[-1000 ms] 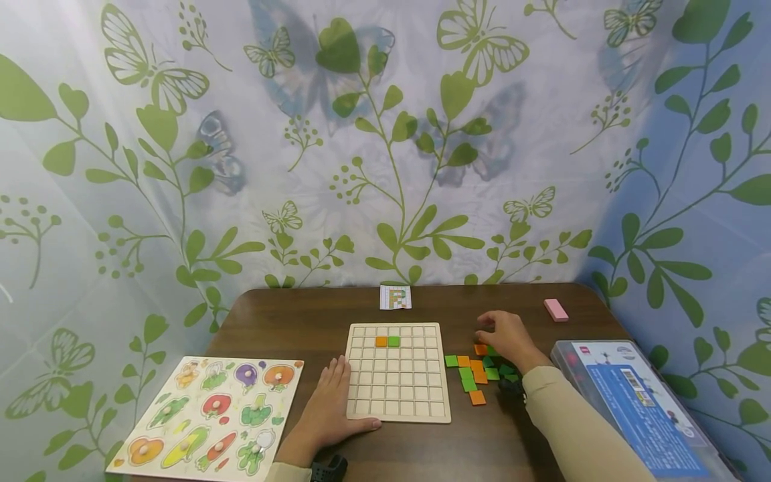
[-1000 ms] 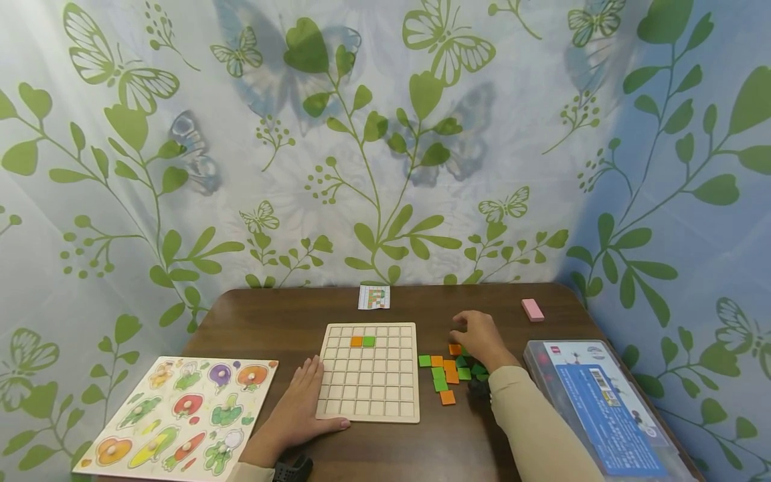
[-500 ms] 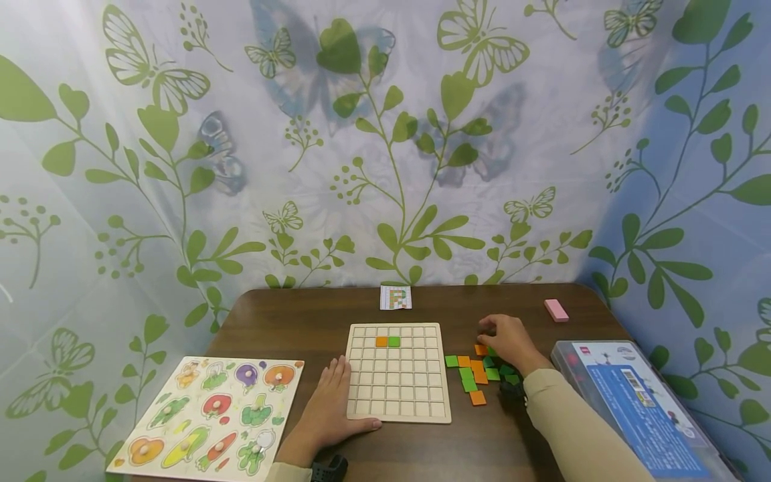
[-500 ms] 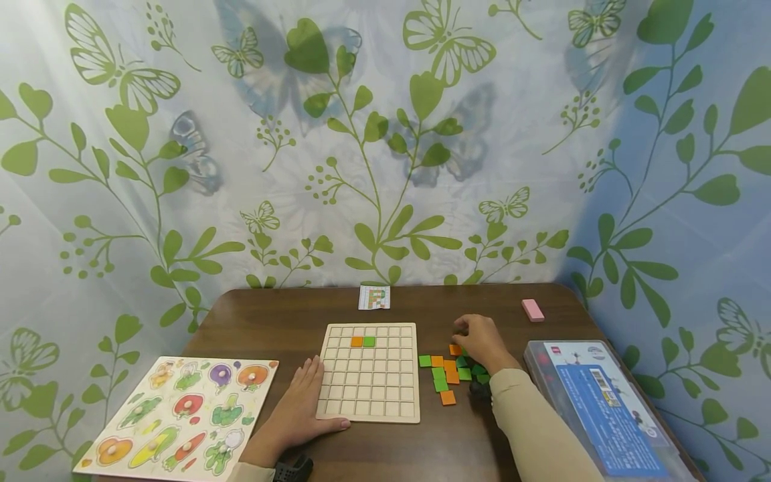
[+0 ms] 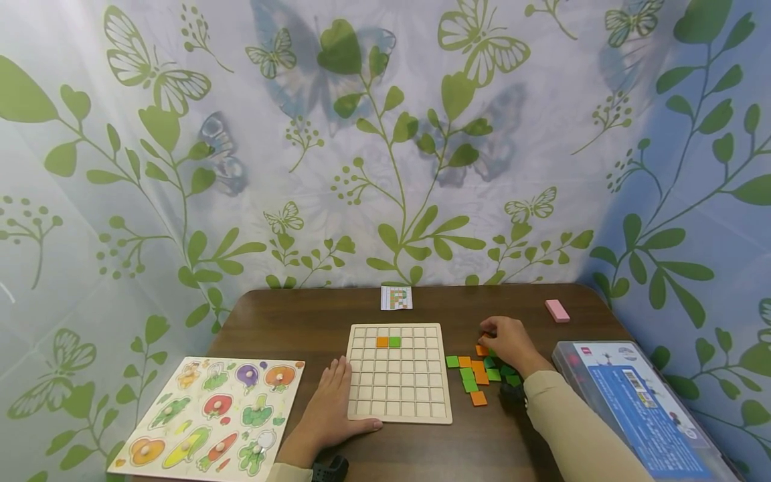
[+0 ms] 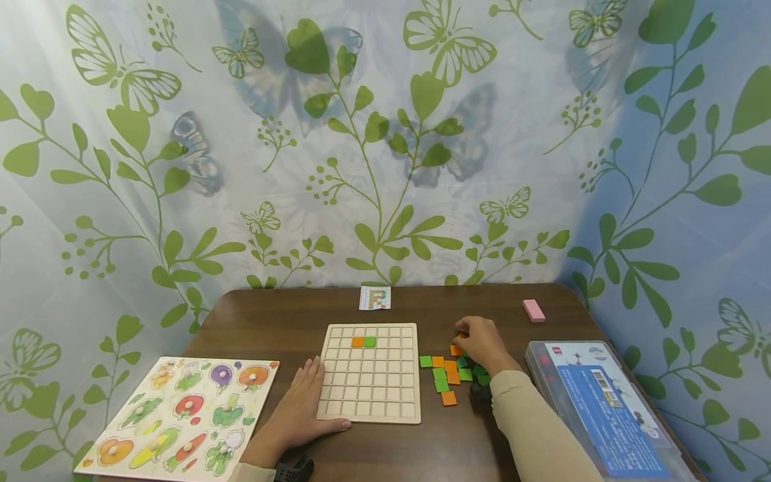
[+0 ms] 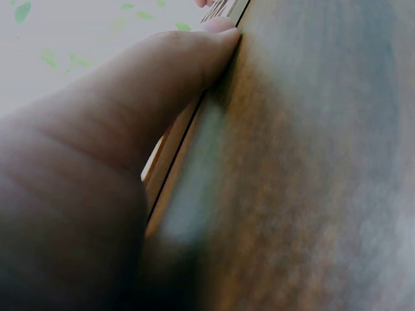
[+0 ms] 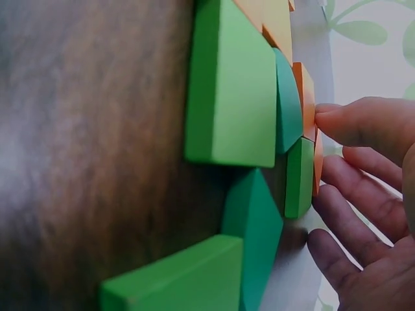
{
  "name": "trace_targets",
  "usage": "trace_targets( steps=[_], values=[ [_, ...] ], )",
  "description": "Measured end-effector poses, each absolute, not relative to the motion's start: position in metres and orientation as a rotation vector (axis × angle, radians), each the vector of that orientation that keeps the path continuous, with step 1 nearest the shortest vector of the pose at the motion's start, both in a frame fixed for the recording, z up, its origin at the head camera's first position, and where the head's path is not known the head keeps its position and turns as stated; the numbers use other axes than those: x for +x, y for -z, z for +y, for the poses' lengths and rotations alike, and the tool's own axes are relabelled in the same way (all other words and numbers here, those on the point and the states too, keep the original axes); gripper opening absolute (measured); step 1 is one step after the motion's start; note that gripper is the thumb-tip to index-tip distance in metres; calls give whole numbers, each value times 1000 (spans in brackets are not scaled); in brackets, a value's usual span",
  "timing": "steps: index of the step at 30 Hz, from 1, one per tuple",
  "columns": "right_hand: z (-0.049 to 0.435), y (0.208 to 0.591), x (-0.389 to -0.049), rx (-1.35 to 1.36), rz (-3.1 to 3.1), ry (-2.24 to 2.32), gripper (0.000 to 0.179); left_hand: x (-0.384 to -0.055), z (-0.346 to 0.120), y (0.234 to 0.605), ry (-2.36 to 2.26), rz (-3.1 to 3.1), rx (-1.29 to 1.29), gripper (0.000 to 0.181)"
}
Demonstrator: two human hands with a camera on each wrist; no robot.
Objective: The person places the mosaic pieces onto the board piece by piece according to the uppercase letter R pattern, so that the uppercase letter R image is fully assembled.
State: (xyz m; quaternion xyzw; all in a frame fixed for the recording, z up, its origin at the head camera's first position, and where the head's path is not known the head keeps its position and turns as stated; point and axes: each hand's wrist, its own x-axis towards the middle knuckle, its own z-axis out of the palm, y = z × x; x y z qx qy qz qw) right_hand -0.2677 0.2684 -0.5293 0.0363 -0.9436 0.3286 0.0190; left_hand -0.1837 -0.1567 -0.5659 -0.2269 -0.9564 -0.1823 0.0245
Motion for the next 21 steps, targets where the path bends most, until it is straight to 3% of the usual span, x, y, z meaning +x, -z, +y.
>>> trace_targets(
  steps=[21],
  values=[
    [265,532,-274,-36,-2959,-986,23,-184,-157,564,581,-2962,-701,137]
  ],
)
